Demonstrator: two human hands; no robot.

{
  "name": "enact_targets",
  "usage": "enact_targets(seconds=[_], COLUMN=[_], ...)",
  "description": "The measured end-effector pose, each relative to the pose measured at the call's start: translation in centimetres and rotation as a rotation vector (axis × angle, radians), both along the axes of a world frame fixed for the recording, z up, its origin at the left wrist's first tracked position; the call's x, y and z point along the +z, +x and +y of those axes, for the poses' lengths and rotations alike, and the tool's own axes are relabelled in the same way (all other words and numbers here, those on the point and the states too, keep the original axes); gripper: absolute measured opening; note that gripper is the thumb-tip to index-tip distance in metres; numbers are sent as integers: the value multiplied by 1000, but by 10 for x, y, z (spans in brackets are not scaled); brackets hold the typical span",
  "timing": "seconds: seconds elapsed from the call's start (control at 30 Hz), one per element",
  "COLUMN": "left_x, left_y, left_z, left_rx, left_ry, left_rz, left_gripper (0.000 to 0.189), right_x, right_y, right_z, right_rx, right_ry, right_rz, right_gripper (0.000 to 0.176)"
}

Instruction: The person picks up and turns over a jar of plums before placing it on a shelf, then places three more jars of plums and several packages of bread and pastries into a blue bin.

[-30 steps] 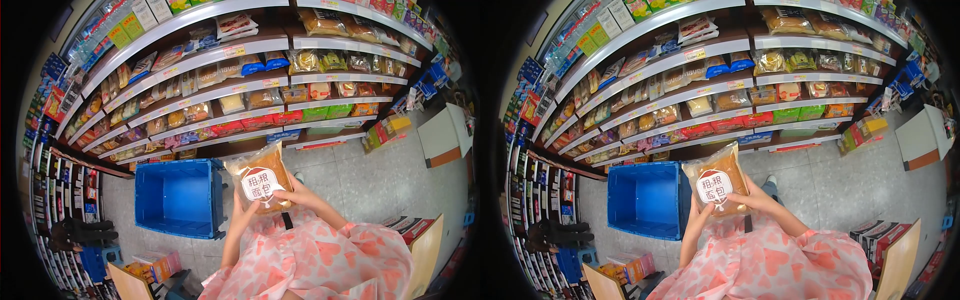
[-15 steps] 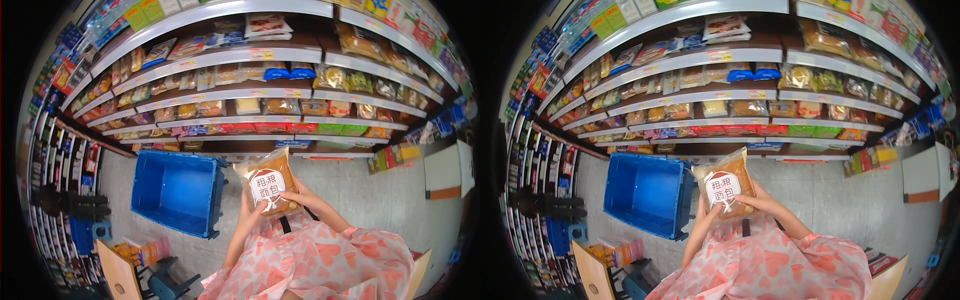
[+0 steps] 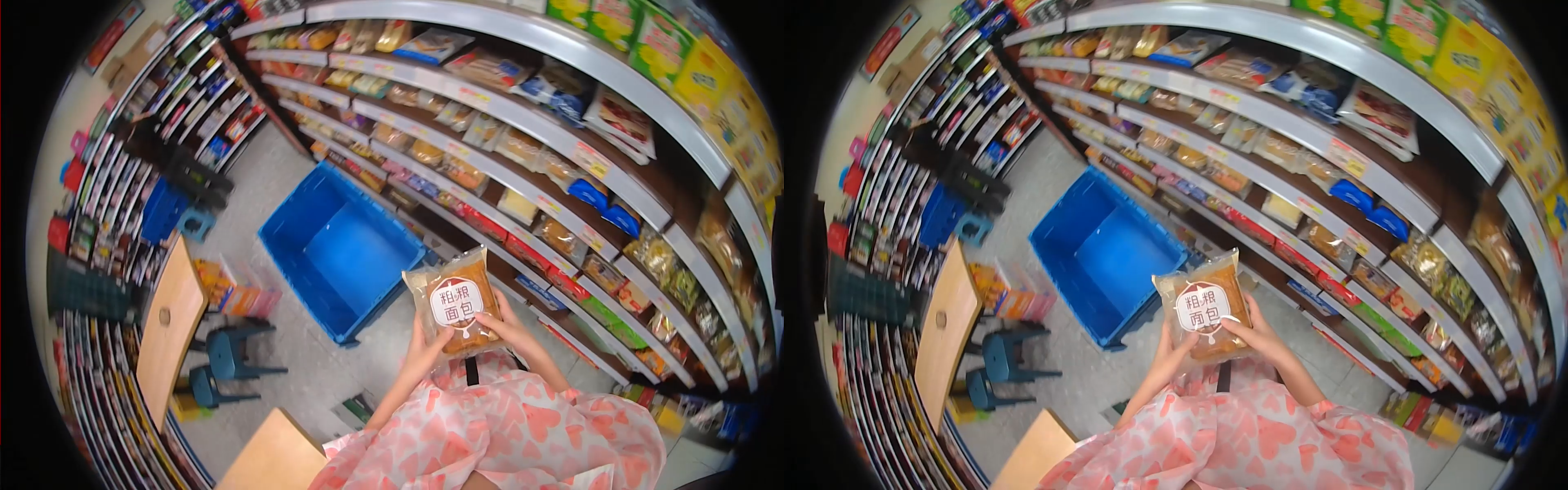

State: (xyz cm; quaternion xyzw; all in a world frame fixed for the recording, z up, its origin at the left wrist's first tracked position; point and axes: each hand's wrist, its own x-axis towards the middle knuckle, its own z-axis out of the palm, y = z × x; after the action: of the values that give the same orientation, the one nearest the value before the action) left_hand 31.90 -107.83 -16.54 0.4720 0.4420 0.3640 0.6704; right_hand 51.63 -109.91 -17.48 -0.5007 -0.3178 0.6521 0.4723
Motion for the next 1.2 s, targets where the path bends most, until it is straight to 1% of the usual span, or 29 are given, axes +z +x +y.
enact_targets(seconds=[0.07, 0.17, 0.27, 0.3, 0.4, 0.5, 0.6, 0.7, 0.77, 0.83, 0.87, 0.9, 0.97, 1.07, 1.1, 1.2], left_x=[-1, -7, -9, -13, -27, -30, -30, -15, -19, -18, -21, -28, -41, -55, -67, -103], left_y=[-1, -2, 0, -1, -1, -4, -16, -31, -45, -62, -73, -86, -111, -150, -164, -201], left_z=[-2, -2, 3, 6, 12, 25, 47, 76, 96, 118, 127, 138, 160, 185, 194, 218], left_rx=[81, 117, 131, 115, 144, 131, 97, 93, 127, 167, 180, 193, 236, 303, 311, 312], left_ry=[-97, -72, -103, -51, -128, -175, -126, -80, 14, 111, 110, 111, 149, 137, 156, 94], left_rz=[-46, 37, -22, 0, -116, -149, -130, -128, -77, -12, -6, 1, 55, 126, 241, 477], left_gripper=[79, 79, 79, 78, 78, 79, 80, 79, 79, 77, 78, 79, 81, 80, 84, 91], right_x=[-9, -18, -16, -16, -19, -24, -23, -14, -4, 4, 6, -2, -12, -23, -26, -23], right_y=[0, 0, -1, -1, 1, -2, -13, -33, -47, -59, -66, -70, -81, -97, -104, -124], right_z=[9, 18, 23, 25, 35, 45, 61, 82, 99, 118, 126, 135, 152, 171, 177, 184], right_rx=[62, 115, 124, 120, 122, 121, 97, 63, 69, 68, 67, 69, 55, 66, 73, 67], right_ry=[18, -4, -71, -82, -69, -59, -66, -3, 69, 56, 48, 64, 86, 83, 78, 64], right_rz=[6, 6, 5, 9, 13, 16, 7, -38, -105, -152, -175, -237, -273, -306, -312, -340], right_gripper=[82, 80, 81, 80, 78, 77, 77, 76, 74, 72, 71, 66, 63, 58, 57, 54])
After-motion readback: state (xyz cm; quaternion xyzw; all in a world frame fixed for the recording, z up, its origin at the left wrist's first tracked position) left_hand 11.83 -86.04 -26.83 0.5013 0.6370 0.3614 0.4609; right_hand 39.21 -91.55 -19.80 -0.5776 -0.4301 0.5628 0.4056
